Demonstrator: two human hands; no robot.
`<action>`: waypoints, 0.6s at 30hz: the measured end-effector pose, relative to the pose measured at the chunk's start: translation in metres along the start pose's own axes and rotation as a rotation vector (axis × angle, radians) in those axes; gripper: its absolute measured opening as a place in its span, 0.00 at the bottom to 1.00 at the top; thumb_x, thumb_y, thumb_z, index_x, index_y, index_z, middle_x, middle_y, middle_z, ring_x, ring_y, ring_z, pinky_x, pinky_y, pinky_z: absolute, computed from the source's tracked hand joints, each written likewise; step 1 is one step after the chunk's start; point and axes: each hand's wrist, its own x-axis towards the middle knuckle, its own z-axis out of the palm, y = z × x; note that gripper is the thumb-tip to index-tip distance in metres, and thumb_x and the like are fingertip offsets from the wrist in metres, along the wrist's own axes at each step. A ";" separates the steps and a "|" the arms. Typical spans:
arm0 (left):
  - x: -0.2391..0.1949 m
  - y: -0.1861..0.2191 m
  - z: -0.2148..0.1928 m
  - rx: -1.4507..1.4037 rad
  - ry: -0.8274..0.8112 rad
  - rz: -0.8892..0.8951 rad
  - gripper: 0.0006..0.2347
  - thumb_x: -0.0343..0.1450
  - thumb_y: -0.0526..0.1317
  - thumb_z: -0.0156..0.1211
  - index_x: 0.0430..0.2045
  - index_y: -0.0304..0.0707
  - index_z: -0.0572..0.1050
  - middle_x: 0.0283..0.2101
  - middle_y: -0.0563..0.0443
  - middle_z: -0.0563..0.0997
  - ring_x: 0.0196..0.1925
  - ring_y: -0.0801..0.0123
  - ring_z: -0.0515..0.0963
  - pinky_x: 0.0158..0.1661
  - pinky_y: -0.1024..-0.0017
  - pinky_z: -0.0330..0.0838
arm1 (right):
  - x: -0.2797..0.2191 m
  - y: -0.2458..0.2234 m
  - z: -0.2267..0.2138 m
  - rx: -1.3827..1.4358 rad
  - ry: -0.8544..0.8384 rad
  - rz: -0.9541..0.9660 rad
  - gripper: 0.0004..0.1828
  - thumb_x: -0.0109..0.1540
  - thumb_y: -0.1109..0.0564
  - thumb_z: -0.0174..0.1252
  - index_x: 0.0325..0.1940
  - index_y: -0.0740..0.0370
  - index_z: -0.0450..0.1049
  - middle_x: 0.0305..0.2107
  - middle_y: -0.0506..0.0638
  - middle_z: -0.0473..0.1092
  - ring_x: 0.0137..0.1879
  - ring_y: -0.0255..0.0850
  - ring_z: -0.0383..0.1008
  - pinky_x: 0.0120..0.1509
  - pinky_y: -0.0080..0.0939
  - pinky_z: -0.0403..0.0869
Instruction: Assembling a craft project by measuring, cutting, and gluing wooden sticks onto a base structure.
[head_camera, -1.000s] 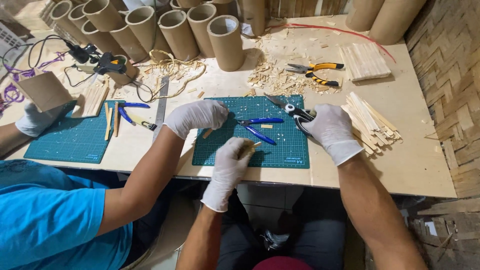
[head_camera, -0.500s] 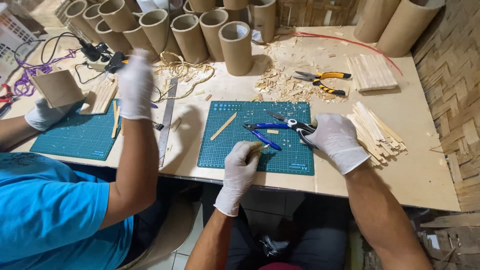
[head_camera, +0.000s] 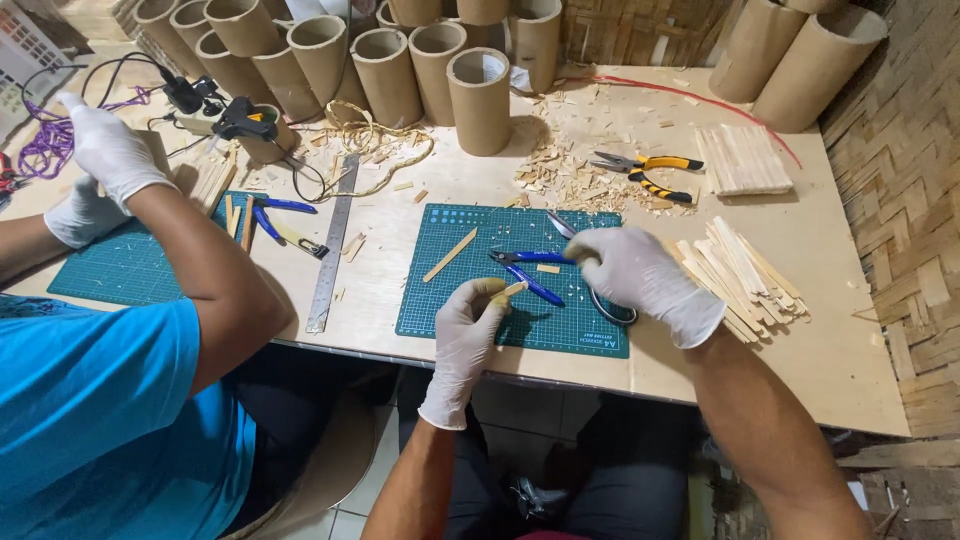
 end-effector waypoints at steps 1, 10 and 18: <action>0.002 0.000 0.000 -0.004 0.002 0.002 0.09 0.68 0.30 0.65 0.42 0.33 0.81 0.31 0.45 0.84 0.34 0.70 0.82 0.43 0.69 0.77 | -0.002 -0.010 0.000 -0.004 0.000 -0.002 0.20 0.59 0.59 0.50 0.48 0.46 0.83 0.42 0.51 0.81 0.55 0.54 0.79 0.64 0.55 0.74; 0.009 -0.010 -0.003 -0.022 -0.009 -0.047 0.09 0.67 0.31 0.67 0.40 0.34 0.82 0.31 0.45 0.84 0.34 0.69 0.82 0.43 0.69 0.76 | 0.014 -0.005 0.046 0.548 0.094 -0.216 0.16 0.58 0.65 0.56 0.46 0.58 0.83 0.29 0.52 0.80 0.34 0.37 0.78 0.44 0.38 0.78; 0.023 -0.010 0.002 -0.025 -0.062 -0.079 0.11 0.65 0.29 0.67 0.41 0.28 0.81 0.34 0.40 0.83 0.33 0.68 0.82 0.43 0.69 0.78 | 0.010 0.007 0.052 0.337 0.350 -0.647 0.18 0.53 0.55 0.74 0.48 0.51 0.84 0.37 0.50 0.79 0.38 0.44 0.80 0.48 0.44 0.78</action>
